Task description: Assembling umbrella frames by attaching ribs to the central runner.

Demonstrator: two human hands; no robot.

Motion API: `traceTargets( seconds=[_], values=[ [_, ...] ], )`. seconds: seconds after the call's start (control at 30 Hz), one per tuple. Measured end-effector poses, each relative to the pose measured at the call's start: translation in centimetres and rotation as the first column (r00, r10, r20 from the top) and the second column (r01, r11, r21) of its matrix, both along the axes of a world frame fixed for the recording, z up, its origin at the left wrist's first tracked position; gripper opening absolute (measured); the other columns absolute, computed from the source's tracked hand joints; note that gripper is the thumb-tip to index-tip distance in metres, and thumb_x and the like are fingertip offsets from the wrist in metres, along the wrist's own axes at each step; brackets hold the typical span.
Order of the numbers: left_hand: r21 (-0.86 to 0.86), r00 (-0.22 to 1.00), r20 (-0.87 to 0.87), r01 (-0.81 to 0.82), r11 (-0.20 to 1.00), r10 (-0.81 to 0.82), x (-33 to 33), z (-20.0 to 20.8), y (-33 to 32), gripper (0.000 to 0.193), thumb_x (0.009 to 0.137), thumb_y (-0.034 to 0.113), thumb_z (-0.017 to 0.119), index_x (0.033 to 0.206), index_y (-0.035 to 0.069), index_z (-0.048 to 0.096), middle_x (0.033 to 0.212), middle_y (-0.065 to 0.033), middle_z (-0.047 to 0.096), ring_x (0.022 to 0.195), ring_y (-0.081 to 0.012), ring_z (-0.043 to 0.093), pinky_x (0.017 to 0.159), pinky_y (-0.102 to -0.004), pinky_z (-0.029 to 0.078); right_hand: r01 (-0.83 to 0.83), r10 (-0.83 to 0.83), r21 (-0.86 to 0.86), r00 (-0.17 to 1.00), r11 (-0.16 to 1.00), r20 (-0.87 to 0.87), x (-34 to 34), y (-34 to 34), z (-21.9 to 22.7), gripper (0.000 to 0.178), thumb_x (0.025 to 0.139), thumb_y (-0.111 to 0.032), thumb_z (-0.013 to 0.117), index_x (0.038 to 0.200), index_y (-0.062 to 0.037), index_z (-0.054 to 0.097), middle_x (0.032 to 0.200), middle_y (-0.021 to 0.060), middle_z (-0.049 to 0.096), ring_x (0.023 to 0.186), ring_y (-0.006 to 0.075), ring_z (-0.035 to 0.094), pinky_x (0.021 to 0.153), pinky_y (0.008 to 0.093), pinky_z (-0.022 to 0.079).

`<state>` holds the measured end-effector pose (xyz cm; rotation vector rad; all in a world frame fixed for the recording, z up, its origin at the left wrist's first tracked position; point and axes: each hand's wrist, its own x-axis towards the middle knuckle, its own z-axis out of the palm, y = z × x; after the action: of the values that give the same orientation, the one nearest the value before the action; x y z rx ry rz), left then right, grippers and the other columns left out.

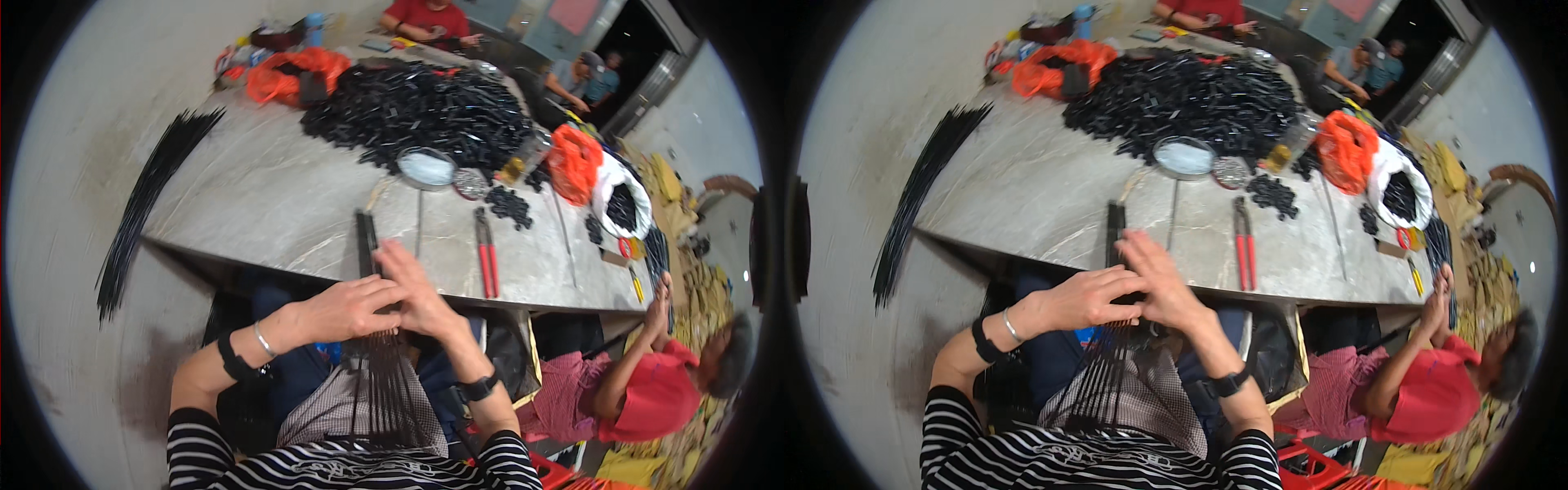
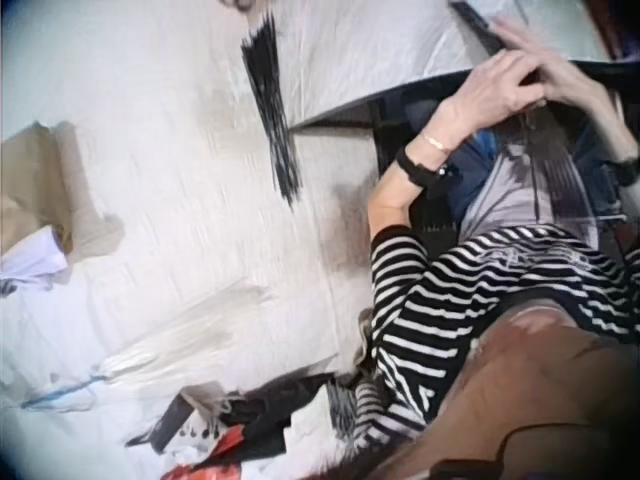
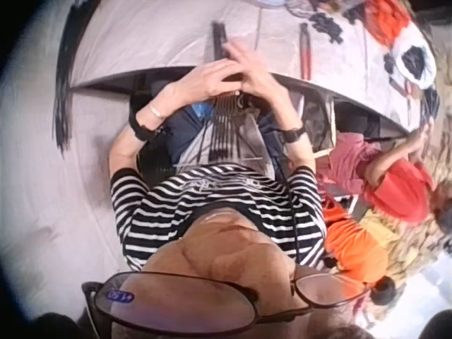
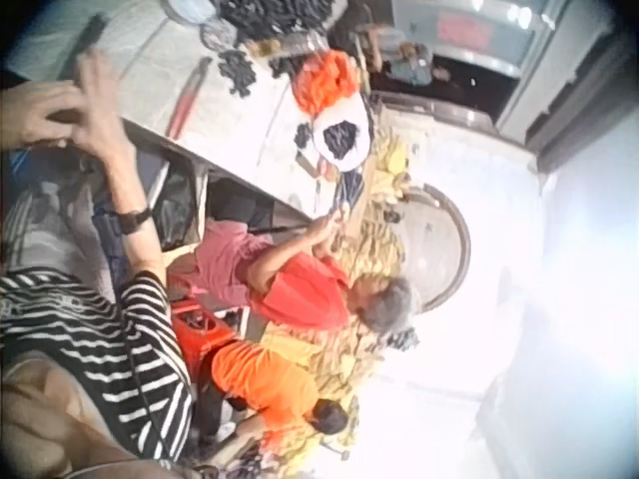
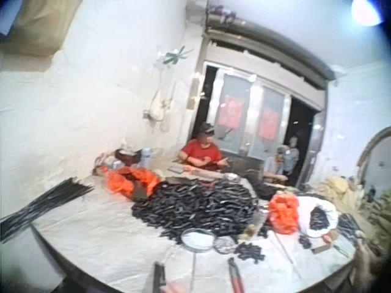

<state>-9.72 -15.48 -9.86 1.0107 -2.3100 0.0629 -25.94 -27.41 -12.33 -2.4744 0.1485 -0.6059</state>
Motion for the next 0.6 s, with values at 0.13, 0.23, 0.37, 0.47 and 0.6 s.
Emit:
traceTargets(
  seconds=[0.13,0.23,0.37,0.47,0.6],
  values=[
    [0.036,0.999,0.015,-0.050,0.998,0.050,-1.6,1.8,0.5,0.025,0.074,0.016,0.070,0.098,0.014,0.067,0.112,-0.0102,0.060,0.097,-0.0288,0.062,0.071,-0.0352,0.055,-0.137,0.126,0.087,0.985,0.987,0.120,0.7,0.6,-0.5,0.074,0.067,-0.023,0.075,0.132,-0.0055,0.046,0.142,0.0157,0.041,0.139,0.0351,0.027,0.114,0.0472,0.020],
    [0.057,0.997,-0.015,-0.071,0.996,0.072,-2.4,2.1,0.5,0.024,0.074,0.017,0.071,0.097,0.015,0.067,0.110,-0.0095,0.060,0.097,-0.0297,0.061,0.072,-0.0359,0.055,-0.158,0.130,0.170,0.978,0.973,0.163,0.3,0.7,-0.8,0.063,0.070,-0.026,0.072,0.126,-0.0052,0.052,0.134,0.0136,0.049,0.137,0.0327,0.032,0.114,0.0469,0.019],
    [0.040,0.971,-0.226,-0.071,0.997,0.078,-3.0,2.3,0.6,0.036,0.071,0.018,0.077,0.105,0.013,0.066,0.119,-0.0123,0.056,0.106,-0.0306,0.058,0.087,-0.0372,0.050,-0.124,0.100,0.178,0.985,0.976,0.139,-0.3,0.9,0.0,0.062,0.070,-0.029,0.072,0.126,-0.0083,0.053,0.134,0.0084,0.050,0.136,0.0301,0.035,0.113,0.0516,0.019],
    [0.157,0.778,-0.614,-0.042,0.987,0.131,-3.6,1.0,2.0,0.048,0.068,0.019,0.080,0.111,0.006,0.062,0.127,-0.0148,0.050,0.115,-0.0308,0.053,0.094,-0.0371,0.046,-0.082,0.072,0.109,0.993,0.991,0.091,0.1,0.5,-0.9,0.062,0.069,-0.028,0.073,0.125,-0.0086,0.053,0.131,0.0086,0.051,0.134,0.0309,0.037,0.112,0.0514,0.021],
    [0.192,0.465,-0.833,-0.266,0.945,0.300,-5.0,-5.6,4.7,0.054,0.074,0.024,0.079,0.118,0.000,0.056,0.127,-0.0144,0.048,0.116,-0.0273,0.051,0.098,-0.0382,0.042,-0.056,0.048,0.102,0.996,0.993,0.080,0.4,1.5,0.5,0.063,0.068,-0.027,0.074,0.123,-0.0082,0.050,0.129,0.0087,0.052,0.133,0.0313,0.038,0.110,0.0518,0.025]
  ],
)
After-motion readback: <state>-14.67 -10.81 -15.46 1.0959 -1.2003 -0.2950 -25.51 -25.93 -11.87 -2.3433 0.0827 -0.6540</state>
